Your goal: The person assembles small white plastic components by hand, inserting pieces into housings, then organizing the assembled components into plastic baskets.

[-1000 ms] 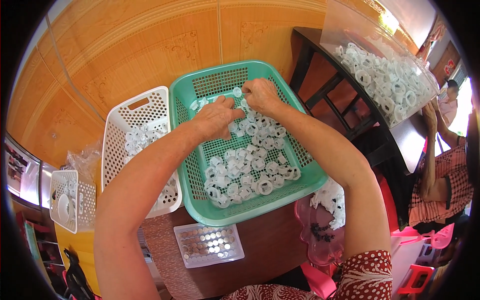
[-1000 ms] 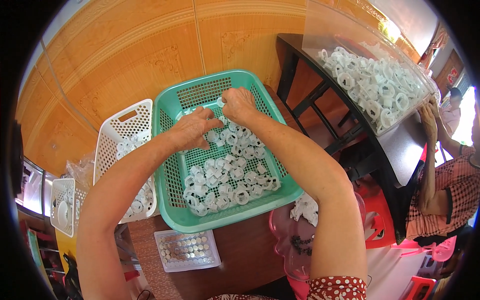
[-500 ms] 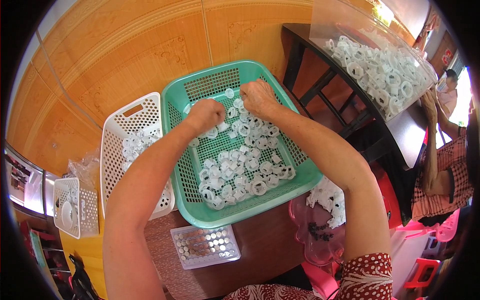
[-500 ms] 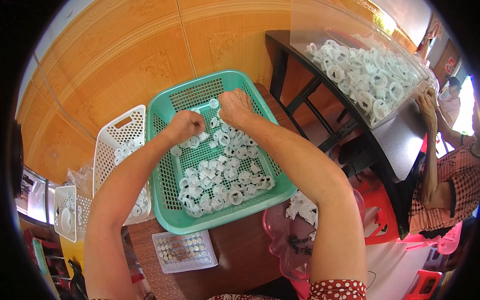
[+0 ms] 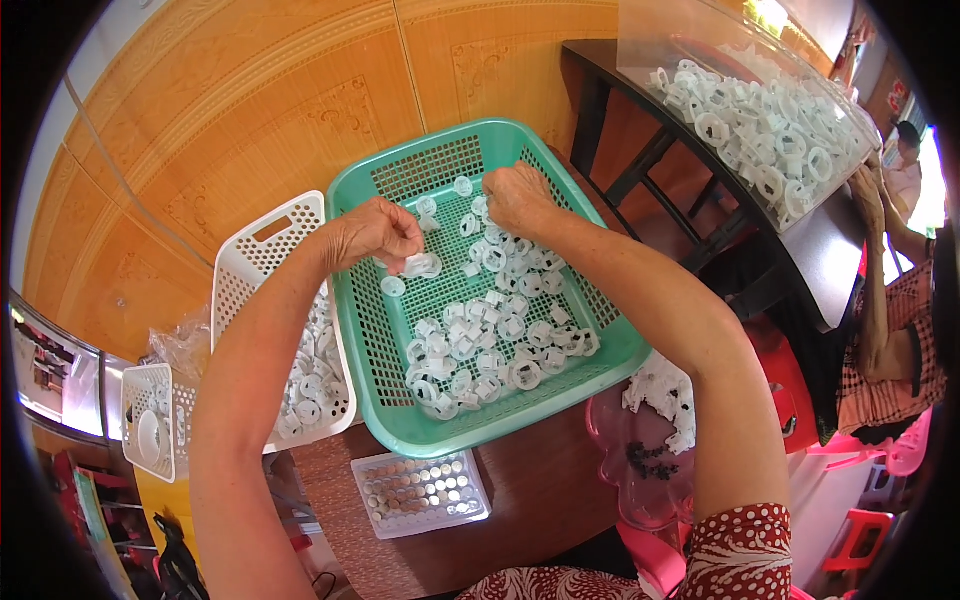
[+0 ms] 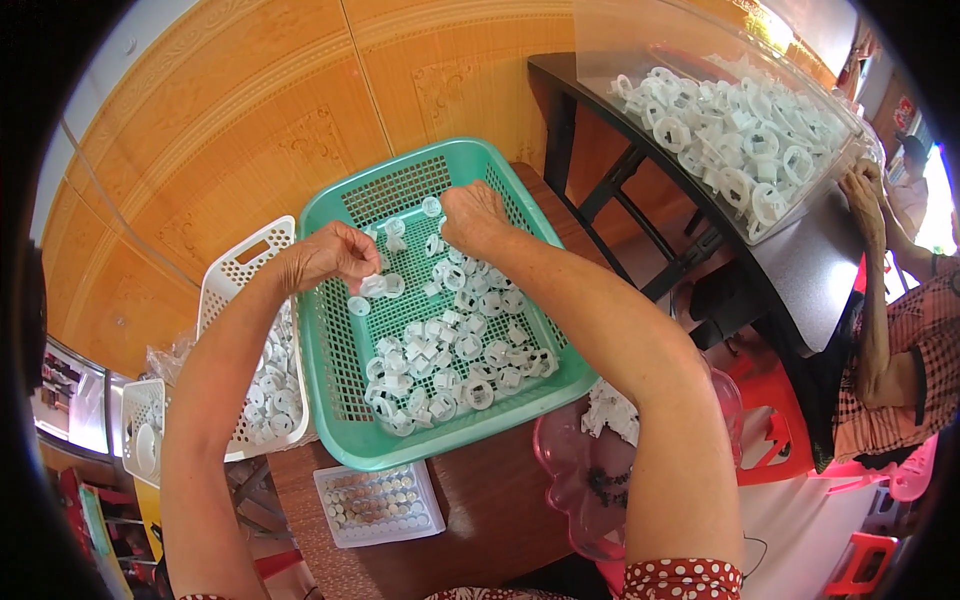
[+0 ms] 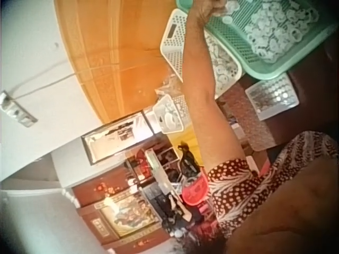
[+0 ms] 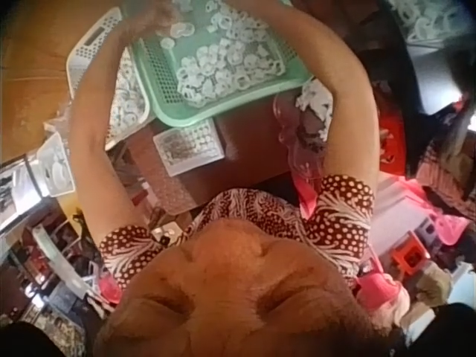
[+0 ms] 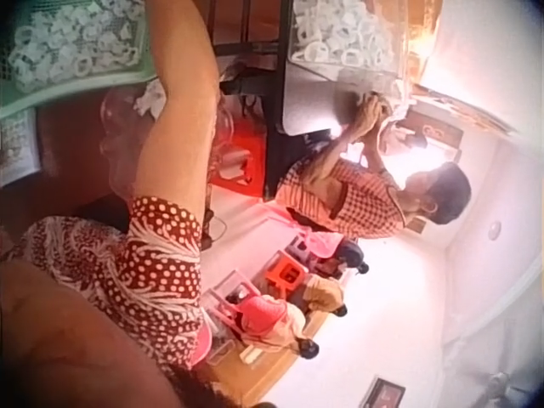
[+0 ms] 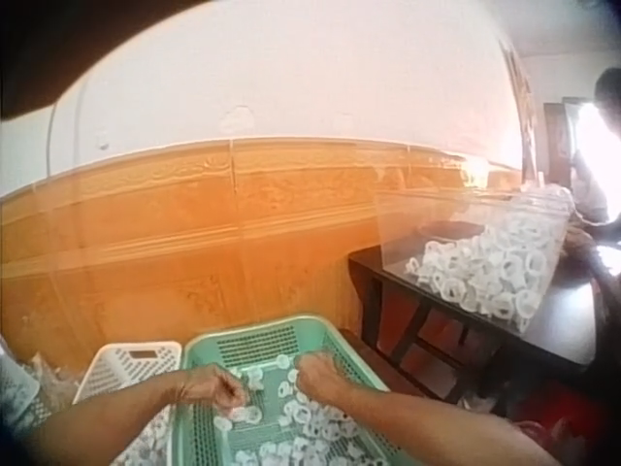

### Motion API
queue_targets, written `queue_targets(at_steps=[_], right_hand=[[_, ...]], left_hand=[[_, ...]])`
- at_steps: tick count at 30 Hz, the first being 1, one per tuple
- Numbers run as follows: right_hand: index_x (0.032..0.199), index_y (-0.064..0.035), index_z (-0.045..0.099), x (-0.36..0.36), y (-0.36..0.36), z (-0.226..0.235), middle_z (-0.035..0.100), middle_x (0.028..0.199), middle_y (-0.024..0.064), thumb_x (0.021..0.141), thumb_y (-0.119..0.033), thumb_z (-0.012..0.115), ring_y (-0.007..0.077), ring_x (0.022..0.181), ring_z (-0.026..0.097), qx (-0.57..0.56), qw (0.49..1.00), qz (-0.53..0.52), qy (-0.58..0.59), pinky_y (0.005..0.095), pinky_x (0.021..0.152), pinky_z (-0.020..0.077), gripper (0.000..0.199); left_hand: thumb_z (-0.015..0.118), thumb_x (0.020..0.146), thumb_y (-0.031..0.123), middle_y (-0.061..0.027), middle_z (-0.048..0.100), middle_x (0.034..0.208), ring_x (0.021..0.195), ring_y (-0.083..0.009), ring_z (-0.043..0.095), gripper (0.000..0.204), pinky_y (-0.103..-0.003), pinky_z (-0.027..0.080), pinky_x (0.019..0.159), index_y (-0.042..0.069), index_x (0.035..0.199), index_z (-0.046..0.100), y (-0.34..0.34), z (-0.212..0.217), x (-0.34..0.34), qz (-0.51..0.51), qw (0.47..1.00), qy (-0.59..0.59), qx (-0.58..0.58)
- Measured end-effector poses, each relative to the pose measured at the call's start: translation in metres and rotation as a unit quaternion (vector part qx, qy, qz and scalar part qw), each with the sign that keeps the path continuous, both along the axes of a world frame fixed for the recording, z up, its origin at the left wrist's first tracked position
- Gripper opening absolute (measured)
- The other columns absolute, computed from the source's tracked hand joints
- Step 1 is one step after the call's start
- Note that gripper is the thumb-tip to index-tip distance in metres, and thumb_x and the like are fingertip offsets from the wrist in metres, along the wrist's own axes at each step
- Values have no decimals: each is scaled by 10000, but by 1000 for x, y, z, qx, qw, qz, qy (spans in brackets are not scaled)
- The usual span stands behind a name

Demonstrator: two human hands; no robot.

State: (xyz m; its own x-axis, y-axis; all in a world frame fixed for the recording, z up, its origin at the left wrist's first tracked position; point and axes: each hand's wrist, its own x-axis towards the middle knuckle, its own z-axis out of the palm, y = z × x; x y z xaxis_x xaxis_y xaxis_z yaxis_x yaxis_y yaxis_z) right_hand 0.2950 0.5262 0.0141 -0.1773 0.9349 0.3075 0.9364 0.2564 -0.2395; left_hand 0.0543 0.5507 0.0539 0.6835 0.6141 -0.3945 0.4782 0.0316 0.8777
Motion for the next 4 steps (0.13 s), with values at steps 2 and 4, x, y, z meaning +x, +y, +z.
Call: queue_targets(at_steps=[2,4], right_hand=[[728,-16,652,-1,5,-3,627,751,212,668,-29,587,378,816,576,14,1000,0,9,465,742,461,89],[848,-41,691,-6,9,-1,649,812,213,685,-94,632,384,910,579,2,1000,8,-4,445,803,467,181]], left_hand=[[660,724,91,-62,603,625,582,-148,590,74,-266,494,555,17,728,659,6,10,4,-91,961,167,203],[664,714,158,-111,672,699,550,-260,595,98,-322,510,563,63,726,684,25,-2,-1,-137,821,274,483]])
